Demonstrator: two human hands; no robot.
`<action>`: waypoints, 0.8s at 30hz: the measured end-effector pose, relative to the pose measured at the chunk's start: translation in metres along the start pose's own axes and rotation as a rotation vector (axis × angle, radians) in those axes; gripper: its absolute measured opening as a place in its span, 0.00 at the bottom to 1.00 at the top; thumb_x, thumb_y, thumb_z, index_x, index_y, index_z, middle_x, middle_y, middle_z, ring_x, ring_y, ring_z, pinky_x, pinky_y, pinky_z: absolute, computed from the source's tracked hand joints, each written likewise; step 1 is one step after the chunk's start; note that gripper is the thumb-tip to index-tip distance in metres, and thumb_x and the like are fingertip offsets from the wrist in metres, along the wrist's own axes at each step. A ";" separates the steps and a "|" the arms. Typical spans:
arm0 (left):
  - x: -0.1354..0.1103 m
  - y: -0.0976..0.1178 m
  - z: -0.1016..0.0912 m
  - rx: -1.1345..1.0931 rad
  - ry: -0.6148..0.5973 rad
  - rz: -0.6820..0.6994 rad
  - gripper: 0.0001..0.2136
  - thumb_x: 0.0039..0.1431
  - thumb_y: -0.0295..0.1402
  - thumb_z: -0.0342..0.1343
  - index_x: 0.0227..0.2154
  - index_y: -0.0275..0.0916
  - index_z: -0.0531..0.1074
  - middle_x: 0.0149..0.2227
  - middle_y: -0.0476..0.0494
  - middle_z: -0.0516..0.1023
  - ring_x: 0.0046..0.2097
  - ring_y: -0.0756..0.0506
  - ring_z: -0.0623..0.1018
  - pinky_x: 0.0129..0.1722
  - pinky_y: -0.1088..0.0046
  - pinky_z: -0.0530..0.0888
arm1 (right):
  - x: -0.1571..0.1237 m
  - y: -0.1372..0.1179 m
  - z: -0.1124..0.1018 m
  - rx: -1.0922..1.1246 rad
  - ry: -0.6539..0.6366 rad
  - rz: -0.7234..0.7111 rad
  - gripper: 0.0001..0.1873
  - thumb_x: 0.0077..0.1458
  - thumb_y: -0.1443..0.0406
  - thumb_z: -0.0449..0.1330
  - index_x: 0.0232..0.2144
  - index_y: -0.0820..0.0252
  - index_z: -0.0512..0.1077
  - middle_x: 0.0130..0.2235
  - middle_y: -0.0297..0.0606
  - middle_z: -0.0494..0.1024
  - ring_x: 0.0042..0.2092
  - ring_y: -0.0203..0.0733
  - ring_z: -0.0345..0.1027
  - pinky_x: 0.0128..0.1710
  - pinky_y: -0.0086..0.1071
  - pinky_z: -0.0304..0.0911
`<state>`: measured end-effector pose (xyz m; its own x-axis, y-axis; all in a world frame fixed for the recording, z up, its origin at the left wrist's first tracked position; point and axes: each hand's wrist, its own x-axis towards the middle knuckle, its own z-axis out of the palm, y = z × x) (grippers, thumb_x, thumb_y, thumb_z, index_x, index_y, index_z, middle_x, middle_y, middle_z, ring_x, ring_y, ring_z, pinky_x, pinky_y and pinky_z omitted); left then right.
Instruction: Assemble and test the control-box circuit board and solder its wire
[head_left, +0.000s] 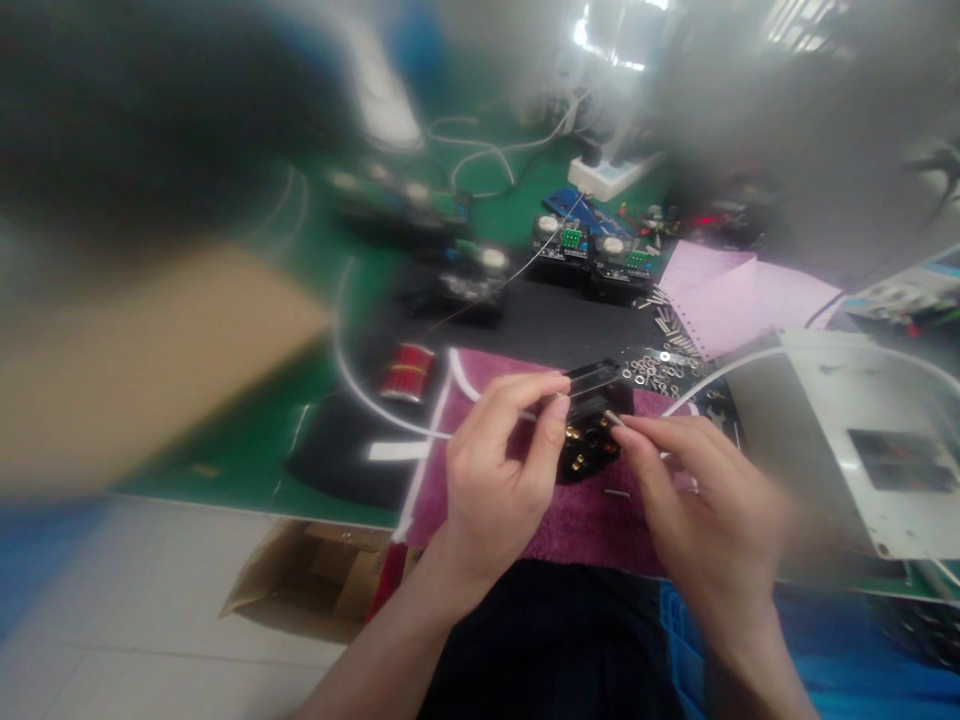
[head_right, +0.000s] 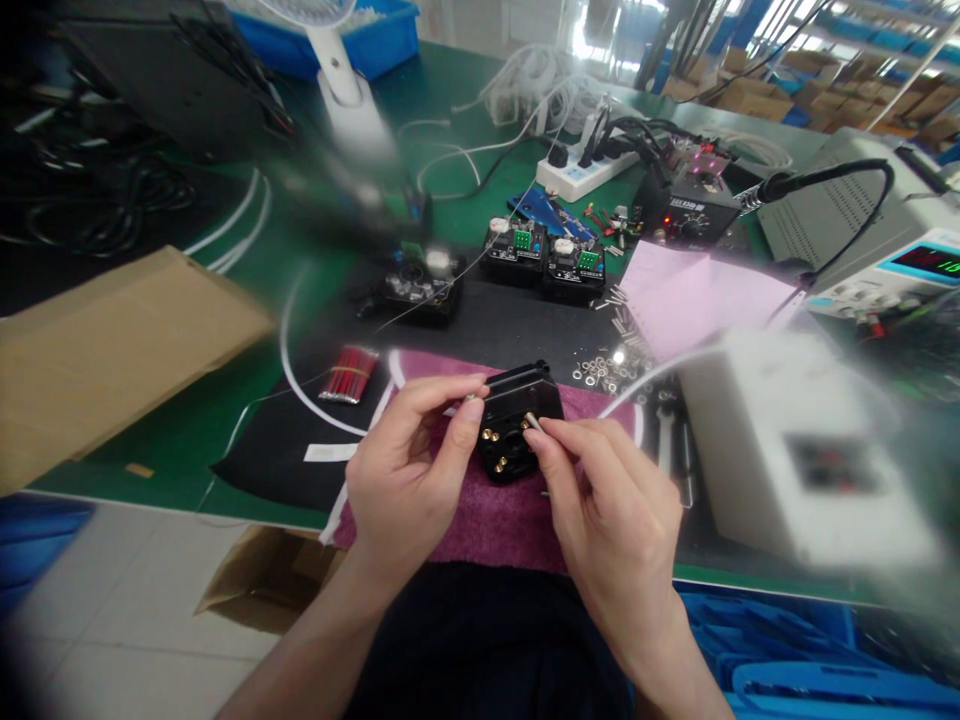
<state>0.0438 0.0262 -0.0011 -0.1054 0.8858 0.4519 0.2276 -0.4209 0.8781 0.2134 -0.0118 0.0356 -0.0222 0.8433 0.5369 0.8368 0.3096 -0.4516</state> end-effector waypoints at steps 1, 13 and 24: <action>0.000 0.000 0.000 0.003 0.001 -0.001 0.11 0.69 0.25 0.62 0.51 0.43 0.80 0.49 0.46 0.84 0.51 0.46 0.84 0.56 0.67 0.83 | 0.000 0.000 0.000 0.006 0.001 0.003 0.04 0.66 0.69 0.69 0.44 0.58 0.81 0.39 0.32 0.84 0.36 0.30 0.76 0.39 0.25 0.70; -0.001 -0.001 0.000 -0.002 -0.006 -0.020 0.11 0.69 0.25 0.63 0.51 0.43 0.80 0.50 0.46 0.84 0.52 0.46 0.84 0.57 0.66 0.82 | 0.000 -0.002 0.000 0.034 0.020 0.041 0.06 0.64 0.69 0.71 0.43 0.57 0.81 0.39 0.32 0.83 0.36 0.33 0.75 0.38 0.28 0.70; -0.001 -0.001 0.000 -0.004 -0.009 -0.022 0.11 0.70 0.26 0.62 0.51 0.44 0.80 0.50 0.45 0.84 0.53 0.44 0.84 0.57 0.64 0.83 | -0.001 0.001 -0.001 0.048 0.018 0.032 0.08 0.65 0.71 0.69 0.45 0.57 0.81 0.42 0.34 0.84 0.39 0.35 0.77 0.41 0.30 0.73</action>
<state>0.0437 0.0253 -0.0026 -0.1021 0.8966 0.4309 0.2213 -0.4018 0.8886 0.2144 -0.0127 0.0351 0.0146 0.8454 0.5339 0.8098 0.3032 -0.5023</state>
